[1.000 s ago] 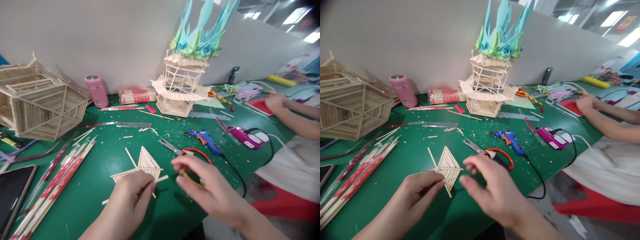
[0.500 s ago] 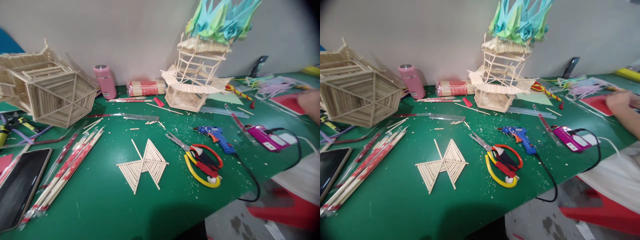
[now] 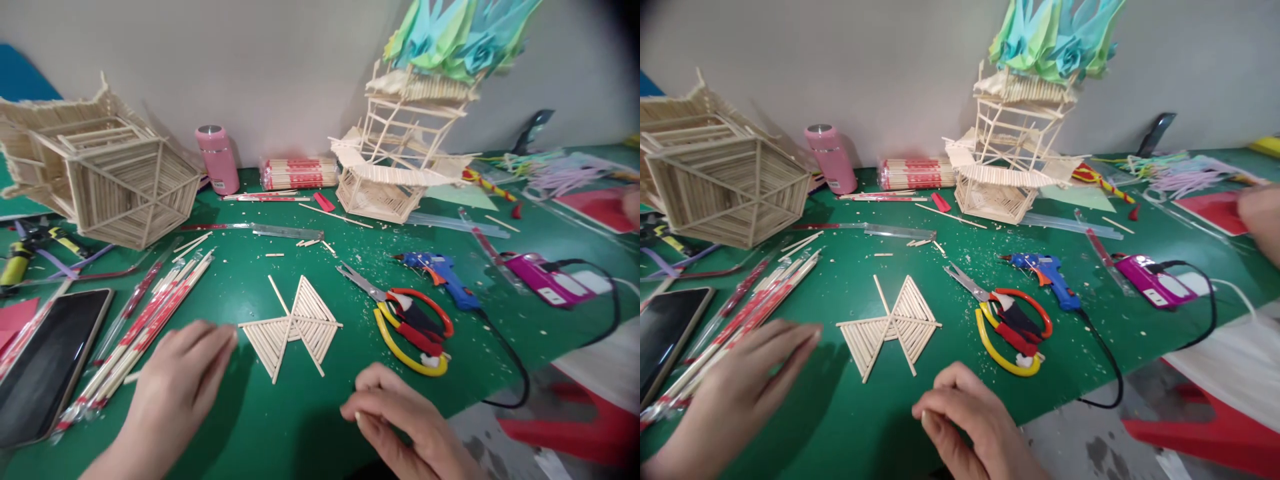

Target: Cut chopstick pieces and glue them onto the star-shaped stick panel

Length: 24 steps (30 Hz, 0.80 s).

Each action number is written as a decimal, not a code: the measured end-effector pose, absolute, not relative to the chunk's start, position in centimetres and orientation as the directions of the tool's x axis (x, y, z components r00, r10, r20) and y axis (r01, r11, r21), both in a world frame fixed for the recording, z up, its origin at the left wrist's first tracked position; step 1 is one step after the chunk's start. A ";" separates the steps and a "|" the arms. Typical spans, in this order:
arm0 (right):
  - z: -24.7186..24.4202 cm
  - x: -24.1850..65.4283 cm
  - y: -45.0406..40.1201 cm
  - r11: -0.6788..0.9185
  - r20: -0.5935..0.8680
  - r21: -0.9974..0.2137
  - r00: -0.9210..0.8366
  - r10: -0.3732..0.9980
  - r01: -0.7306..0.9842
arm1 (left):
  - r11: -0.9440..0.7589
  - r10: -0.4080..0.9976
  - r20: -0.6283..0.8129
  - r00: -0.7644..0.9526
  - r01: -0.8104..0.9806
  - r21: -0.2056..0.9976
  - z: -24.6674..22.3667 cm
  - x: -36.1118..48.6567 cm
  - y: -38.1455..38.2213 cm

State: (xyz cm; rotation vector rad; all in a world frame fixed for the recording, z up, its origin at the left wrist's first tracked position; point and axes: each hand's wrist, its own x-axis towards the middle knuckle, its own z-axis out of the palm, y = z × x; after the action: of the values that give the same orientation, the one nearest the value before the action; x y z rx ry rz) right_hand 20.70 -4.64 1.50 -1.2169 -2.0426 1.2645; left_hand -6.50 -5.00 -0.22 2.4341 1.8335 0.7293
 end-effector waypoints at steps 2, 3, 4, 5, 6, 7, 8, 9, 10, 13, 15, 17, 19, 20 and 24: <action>1.3 20.5 -3.7 0.257 -0.009 -0.866 -0.528 0.849 0.428 | -0.244 0.929 0.332 0.164 0.946 0.215 -0.6 -7.1 -2.2; 1.1 20.4 -3.4 0.280 0.014 -0.860 -0.529 0.848 0.426 | -0.228 0.932 0.327 0.157 0.954 0.192 -1.2 -7.2 -1.0; 1.0 20.4 -3.1 0.297 0.032 -0.854 -0.526 0.850 0.427 | -0.220 0.931 0.332 0.153 0.960 0.174 -1.9 -7.4 0.0; 0.8 20.3 -2.9 0.297 0.036 -0.848 -0.512 0.858 0.438 | -0.211 0.932 0.330 0.150 0.965 0.157 -2.6 -7.5 0.7; 0.7 20.2 -2.7 0.284 0.029 -0.843 -0.489 0.872 0.456 | -0.204 0.932 0.333 0.146 0.968 0.146 -3.2 -7.7 1.2; 0.6 20.1 -2.6 0.268 0.021 -0.841 -0.466 0.885 0.470 | -0.199 0.930 0.339 0.142 0.970 0.139 -3.7 -7.8 1.4; 0.5 19.9 -2.5 0.254 0.013 -0.842 -0.453 0.891 0.476 | -0.193 0.927 0.351 0.135 0.971 0.138 -4.0 -7.9 1.4; 0.5 19.7 -2.3 0.246 0.007 -0.845 -0.449 0.893 0.475 | -0.187 0.921 0.370 0.124 0.972 0.140 -4.0 -8.0 1.3; 0.4 19.4 -2.2 0.238 -0.002 -0.847 -0.452 0.892 0.475 | -0.181 0.912 0.394 0.111 0.973 0.144 -3.8 -7.9 1.0; 0.5 18.4 -1.7 0.232 0.005 -0.859 -0.446 0.895 0.457 | -0.223 0.868 0.485 0.107 0.957 0.187 -2.3 -6.3 -0.3; 0.6 17.7 -1.3 0.253 0.049 -0.868 -0.435 0.899 0.426 | -0.398 0.810 0.550 0.205 0.881 0.257 -1.1 -4.4 -1.5; 0.6 17.2 -0.9 0.300 0.105 -0.880 -0.468 0.878 0.367 | -0.505 0.804 0.524 0.283 0.789 0.349 -0.4 -2.4 -2.6; 0.6 16.7 -0.6 0.329 0.132 -0.891 -0.516 0.846 0.312 | -0.539 0.811 0.498 0.307 0.722 0.434 -0.3 -1.0 -3.4; 0.4 16.6 -0.5 0.329 0.132 -0.896 -0.527 0.839 0.299 | -0.552 0.817 0.463 0.343 0.697 0.458 -0.5 -0.7 -3.6; -0.4 16.2 -0.7 0.283 0.097 -0.901 -0.481 0.871 0.330 | -0.571 0.820 0.395 0.414 0.629 0.527 -1.2 -0.7 -3.7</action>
State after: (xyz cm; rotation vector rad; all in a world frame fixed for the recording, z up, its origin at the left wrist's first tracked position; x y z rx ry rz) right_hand 16.16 -0.67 -0.41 -1.0739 -1.9556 1.1644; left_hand -0.72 -3.74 -1.24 2.3763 1.2584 0.9136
